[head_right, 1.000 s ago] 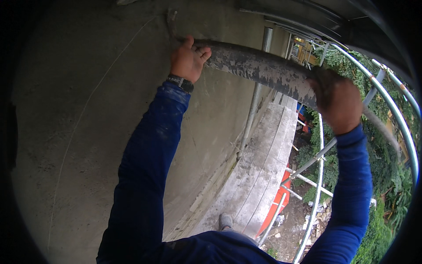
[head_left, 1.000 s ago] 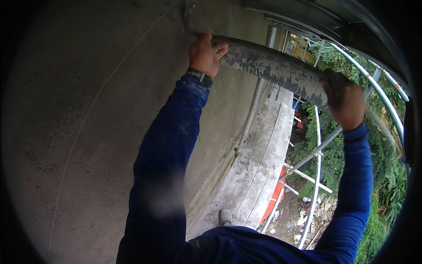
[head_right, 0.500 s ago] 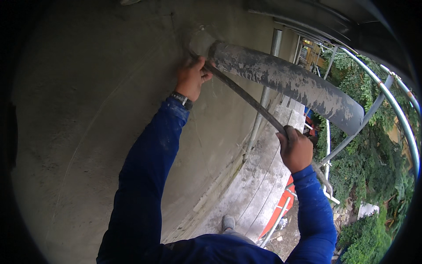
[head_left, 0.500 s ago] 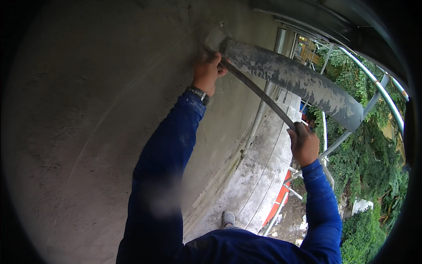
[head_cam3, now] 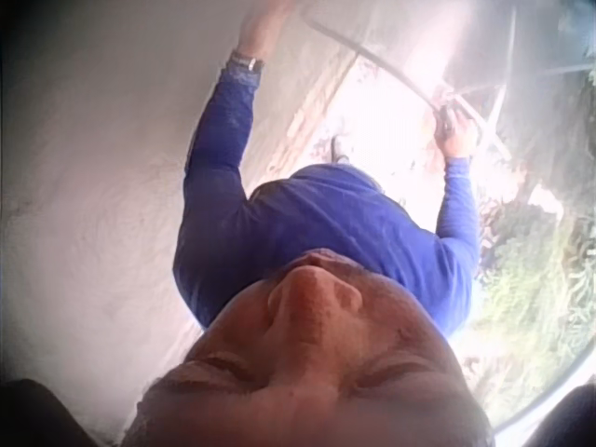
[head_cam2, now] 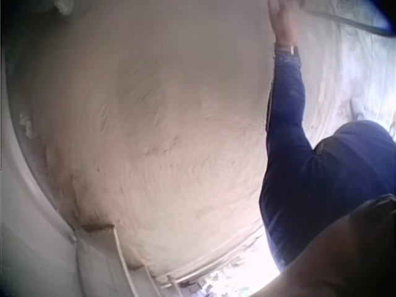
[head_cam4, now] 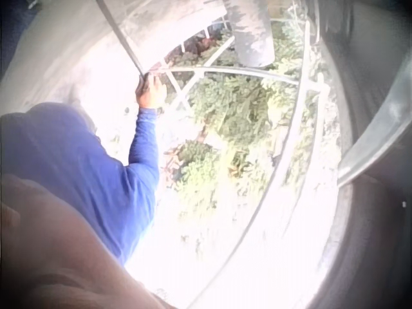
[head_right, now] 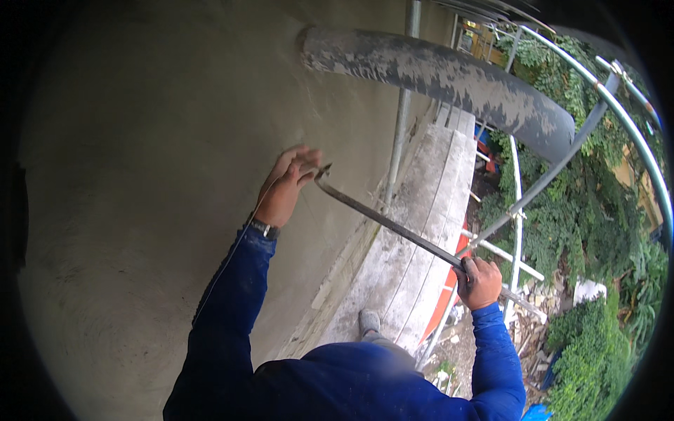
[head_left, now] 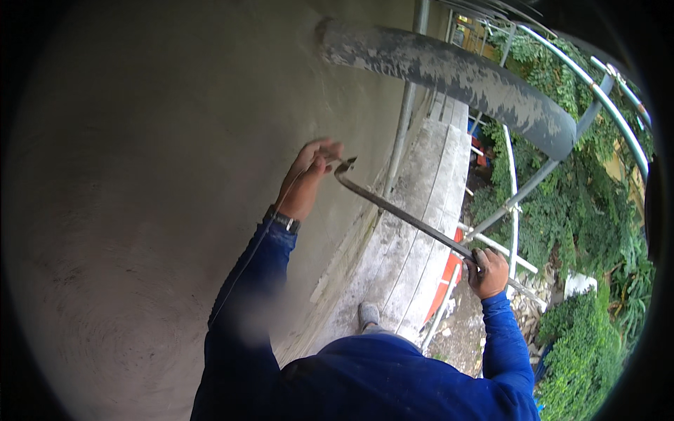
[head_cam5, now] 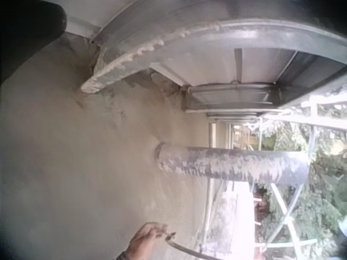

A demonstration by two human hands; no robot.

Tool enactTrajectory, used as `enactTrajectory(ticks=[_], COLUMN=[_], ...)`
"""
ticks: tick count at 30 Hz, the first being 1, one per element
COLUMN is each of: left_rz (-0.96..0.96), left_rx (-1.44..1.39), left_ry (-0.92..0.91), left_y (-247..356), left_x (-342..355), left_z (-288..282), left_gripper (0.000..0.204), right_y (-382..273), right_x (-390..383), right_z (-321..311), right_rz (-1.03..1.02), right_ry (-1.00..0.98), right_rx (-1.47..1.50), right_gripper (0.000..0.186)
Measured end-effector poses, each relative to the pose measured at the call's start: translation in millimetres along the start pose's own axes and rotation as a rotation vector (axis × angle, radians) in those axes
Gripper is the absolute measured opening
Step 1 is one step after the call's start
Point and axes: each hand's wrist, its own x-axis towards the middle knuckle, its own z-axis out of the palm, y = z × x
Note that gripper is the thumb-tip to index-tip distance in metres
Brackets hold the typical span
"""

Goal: The person applies cement plaster to a vertical wall using a trowel and a long metal straightedge. They smooth the wet surface and then use a string line to check for levelness, adjusting the plaster as needed.

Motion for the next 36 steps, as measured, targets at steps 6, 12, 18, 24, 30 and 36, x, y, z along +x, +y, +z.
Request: enactTrajectory(ticks=[6,12,18,24,30,36], left_rz=[-0.141,-0.302,-0.524,-0.853,-1.374,-1.508], left_rx=[0.258,0.253,-0.15,-0.158,0.071,0.103], left_ry=[0.071,0.297,0.269,0.483,0.784,0.819], left_y=[-89.5,-131.2,-133.9,-168.4,-213.8,-184.9], left_x=[-83.3,-153.4,-205.1,-373.9,-630.6,-730.4], left_z=[-9.4,3.1,-8.6,-45.9,-79.6,-49.9], left_gripper=[0.024,0.023,0.017,0.017,0.017,0.017], right_y=[-7.2,-41.1,-62.8,-81.1,-53.6,-39.9], right_x=[-57.9,-94.8,-121.1,-160.2,-198.0,-213.0], right_z=[-11.6,-0.4,33.1,116.3,205.6,326.3], right_rz=[-0.025,-0.093,-0.006,0.103,0.37,0.404], right_ry=[-0.271,-0.592,-1.031,-1.123,-1.137,-1.263], right_rx=[-0.056,-0.075,-0.042,0.006,0.222,0.309], right_gripper=[0.021,0.023,0.032,0.029,0.028,0.028])
